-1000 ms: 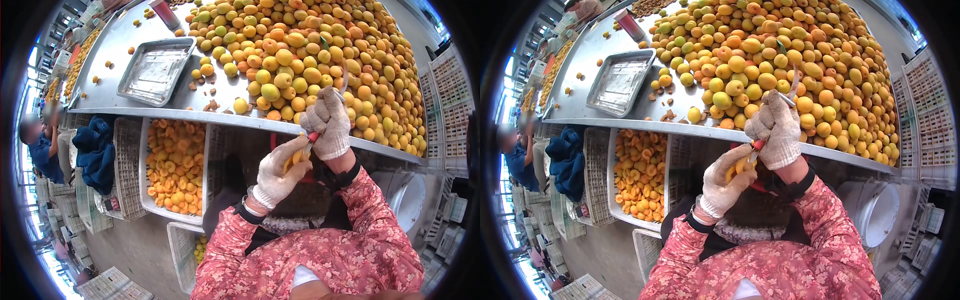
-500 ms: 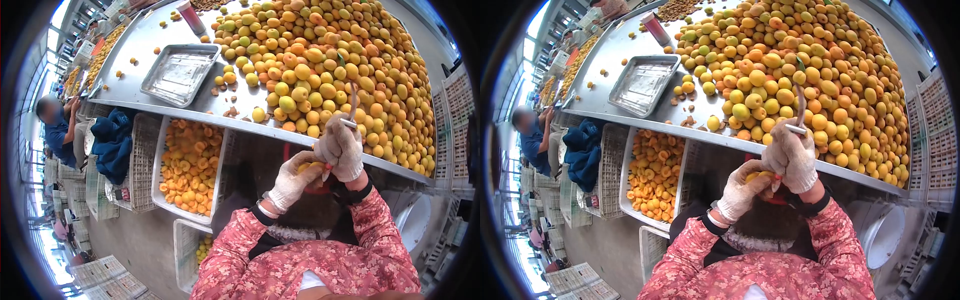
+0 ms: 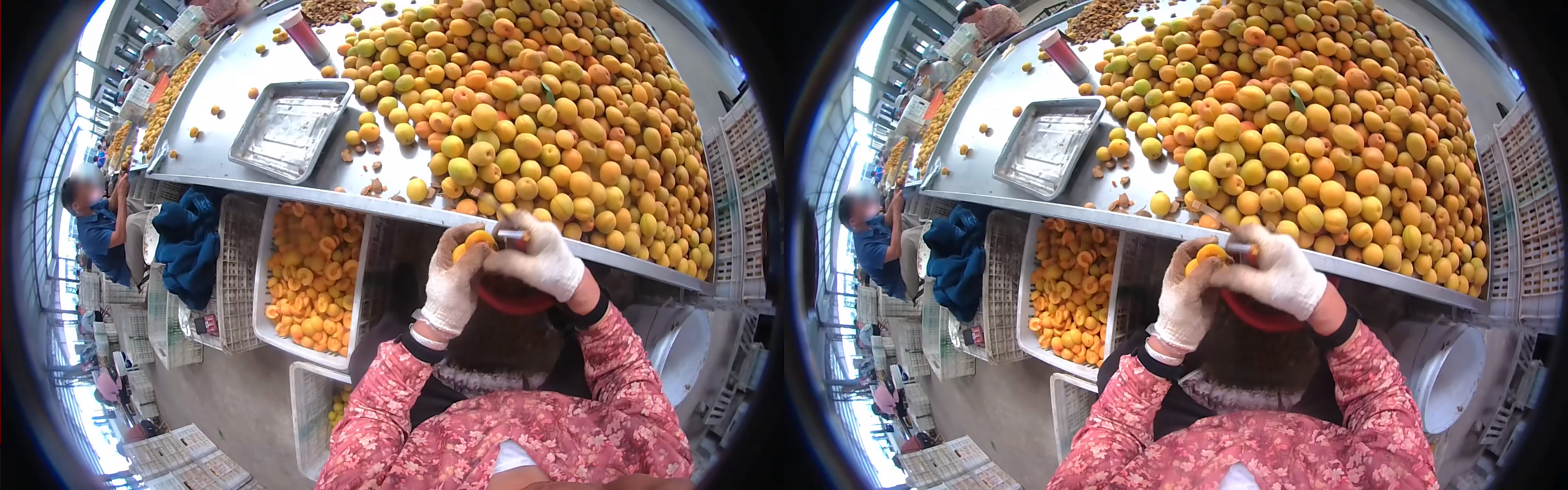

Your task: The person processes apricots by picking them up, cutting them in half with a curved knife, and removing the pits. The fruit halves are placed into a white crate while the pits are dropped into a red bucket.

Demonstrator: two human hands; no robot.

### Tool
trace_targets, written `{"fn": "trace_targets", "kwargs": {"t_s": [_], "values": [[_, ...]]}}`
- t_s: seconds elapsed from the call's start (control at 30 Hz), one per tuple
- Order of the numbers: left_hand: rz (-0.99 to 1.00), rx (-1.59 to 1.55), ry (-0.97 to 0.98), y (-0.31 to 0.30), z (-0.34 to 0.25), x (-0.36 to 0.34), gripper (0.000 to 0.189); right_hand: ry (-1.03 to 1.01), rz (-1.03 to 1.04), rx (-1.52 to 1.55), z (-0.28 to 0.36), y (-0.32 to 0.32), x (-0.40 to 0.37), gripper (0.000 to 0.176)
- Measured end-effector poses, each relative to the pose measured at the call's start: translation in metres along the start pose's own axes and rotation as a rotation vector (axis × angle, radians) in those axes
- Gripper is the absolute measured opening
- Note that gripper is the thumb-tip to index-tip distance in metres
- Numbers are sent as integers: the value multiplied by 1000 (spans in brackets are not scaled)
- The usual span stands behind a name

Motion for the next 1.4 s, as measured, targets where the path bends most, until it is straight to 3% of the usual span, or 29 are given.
{"fn": "trace_targets", "kwargs": {"t_s": [0.03, 0.17, 0.3, 0.4, 0.43, 0.47, 0.5, 0.53, 0.57, 0.63, 0.7, 0.77, 0.83, 0.87, 0.9, 1.03, 1.1, 1.17, 1.2, 1.3, 1.4], "values": [[-24, 29, 14, -2, 1, 1, 29, -160, 46, -319, 10, 0, -1, 46], [-58, 198, 62, -5, -2, -1, 23, -187, 67, -284, 14, -3, -2, 36], [-7, 299, 179, -6, -21, -4, 23, -13, 317, -388, 12, -15, -2, 22], [-218, 695, 213, -20, -78, -15, 18, 181, 99, -28, 12, -26, 1, 23], [-307, 805, 216, -40, -94, -18, 16, 115, -29, -17, 9, -30, 2, 21], [-440, 1020, 287, -61, -114, -26, 19, 160, -120, 88, 7, -37, 3, 18], [-592, 1508, 498, -72, -138, -38, 26, 204, -212, 194, 6, -43, 4, 15], [-719, 1865, 597, -69, -156, -50, 32, 114, -317, 451, 3, -47, 6, 11], [-789, 1991, 656, -77, -166, -57, 32, 98, -447, 637, 1, -52, 6, 13], [-656, 1439, 524, -103, -183, -50, 28, -125, -464, 1046, 3, -69, 10, 15], [-605, 1316, 461, -99, -196, -31, 26, -252, -508, 1350, -3, -97, 19, 24], [-593, 1533, 568, -69, -209, -4, 23, -209, -634, 1375, -5, -101, 24, 30], [-617, 1709, 522, -54, -217, 34, 24, -8, -596, 1306, -9, -77, 25, 32], [-628, 1792, 532, -54, -219, 58, 25, 56, -434, 1414, -25, -62, 24, 35], [-638, 1875, 539, -55, -220, 80, 25, 137, -455, 1291, -18, -56, 21, 38], [-634, 2244, 453, -47, -213, 134, 39, 26, -472, 1316, -10, -67, 27, 37], [-611, 2312, 499, -48, -207, 145, 41, 6, -517, 1310, -10, -67, 30, 36], [-585, 2380, 543, -53, -202, 156, 43, 314, -564, 1256, -27, -43, 24, 31], [-617, 2427, 545, -57, -202, 162, 42, 362, -399, 1182, -29, -35, 25, 29], [-631, 2463, 566, -66, -201, 170, 38, 251, -396, 1052, -23, -43, 22, 29], [-634, 2298, 593, -62, -201, 161, 36, 65, -591, 1175, -3, -59, 27, 38]]}}
Point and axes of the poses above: each hand's wrist, its own x-axis towards the middle knuckle, its own y-axis out of the palm, z = x × y, the point moved 5 cm from there along x, towards the middle knuckle, and after that the axes turned 10 degrees about -y, right-handed, at the moved point
